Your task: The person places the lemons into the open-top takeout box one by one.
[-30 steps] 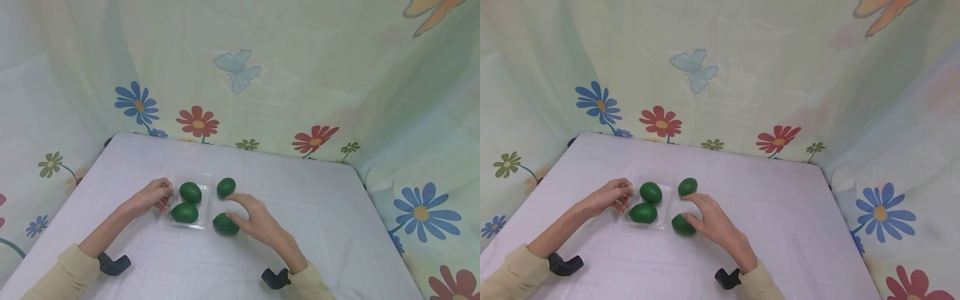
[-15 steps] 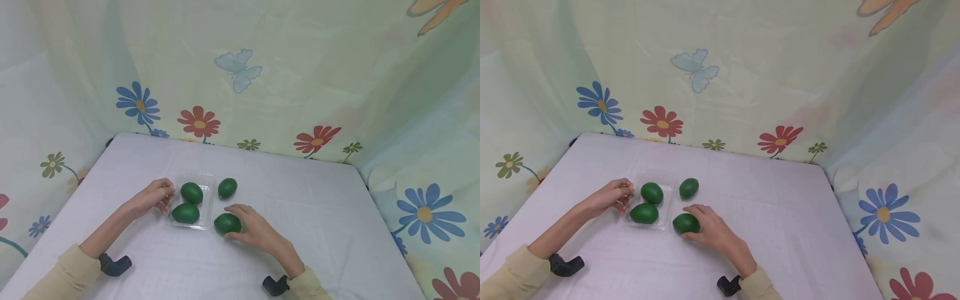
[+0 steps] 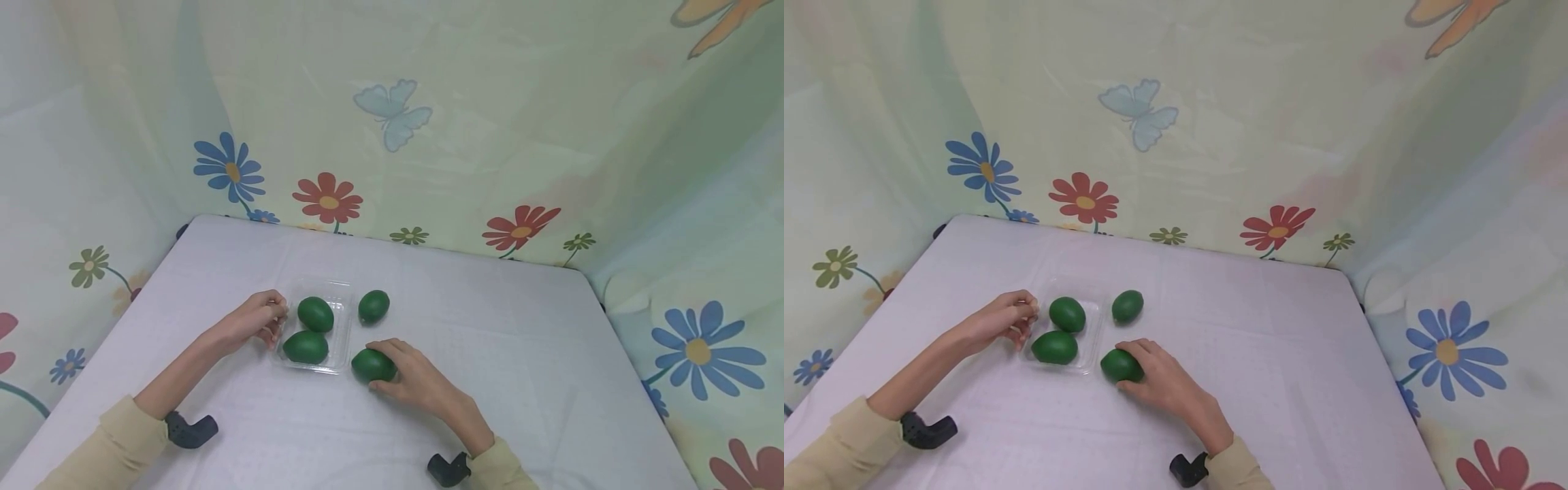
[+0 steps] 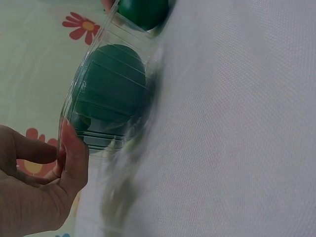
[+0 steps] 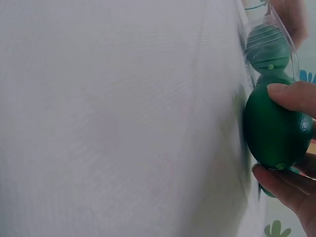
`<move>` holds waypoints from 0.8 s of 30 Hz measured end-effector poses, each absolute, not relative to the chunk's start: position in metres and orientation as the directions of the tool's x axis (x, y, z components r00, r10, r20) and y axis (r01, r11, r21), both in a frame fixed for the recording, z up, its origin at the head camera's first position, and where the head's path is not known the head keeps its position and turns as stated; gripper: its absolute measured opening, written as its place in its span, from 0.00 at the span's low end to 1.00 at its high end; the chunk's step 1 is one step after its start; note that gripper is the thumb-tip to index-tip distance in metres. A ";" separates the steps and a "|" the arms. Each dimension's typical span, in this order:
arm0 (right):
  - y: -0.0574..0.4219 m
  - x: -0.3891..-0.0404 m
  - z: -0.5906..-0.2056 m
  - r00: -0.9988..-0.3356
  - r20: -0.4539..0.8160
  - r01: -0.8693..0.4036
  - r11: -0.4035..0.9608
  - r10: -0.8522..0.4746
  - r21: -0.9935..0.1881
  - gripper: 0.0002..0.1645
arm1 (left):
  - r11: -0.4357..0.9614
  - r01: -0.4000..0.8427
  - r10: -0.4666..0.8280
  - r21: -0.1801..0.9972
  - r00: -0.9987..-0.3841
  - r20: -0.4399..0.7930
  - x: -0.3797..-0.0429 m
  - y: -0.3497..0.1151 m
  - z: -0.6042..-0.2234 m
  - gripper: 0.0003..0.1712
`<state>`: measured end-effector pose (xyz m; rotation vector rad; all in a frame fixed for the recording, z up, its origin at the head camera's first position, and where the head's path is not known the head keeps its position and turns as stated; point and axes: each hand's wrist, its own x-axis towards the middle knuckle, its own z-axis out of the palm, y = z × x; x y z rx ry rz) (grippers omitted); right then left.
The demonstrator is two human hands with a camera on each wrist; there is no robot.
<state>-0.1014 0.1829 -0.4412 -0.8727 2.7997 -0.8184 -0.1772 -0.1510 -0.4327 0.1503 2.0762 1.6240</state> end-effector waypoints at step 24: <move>0.182 -0.098 -0.406 -0.818 0.212 -0.564 0.674 -0.535 -0.476 0.39 | 0.283 -0.221 0.373 0.933 -0.871 -0.319 -0.177 -0.152 -0.432 0.12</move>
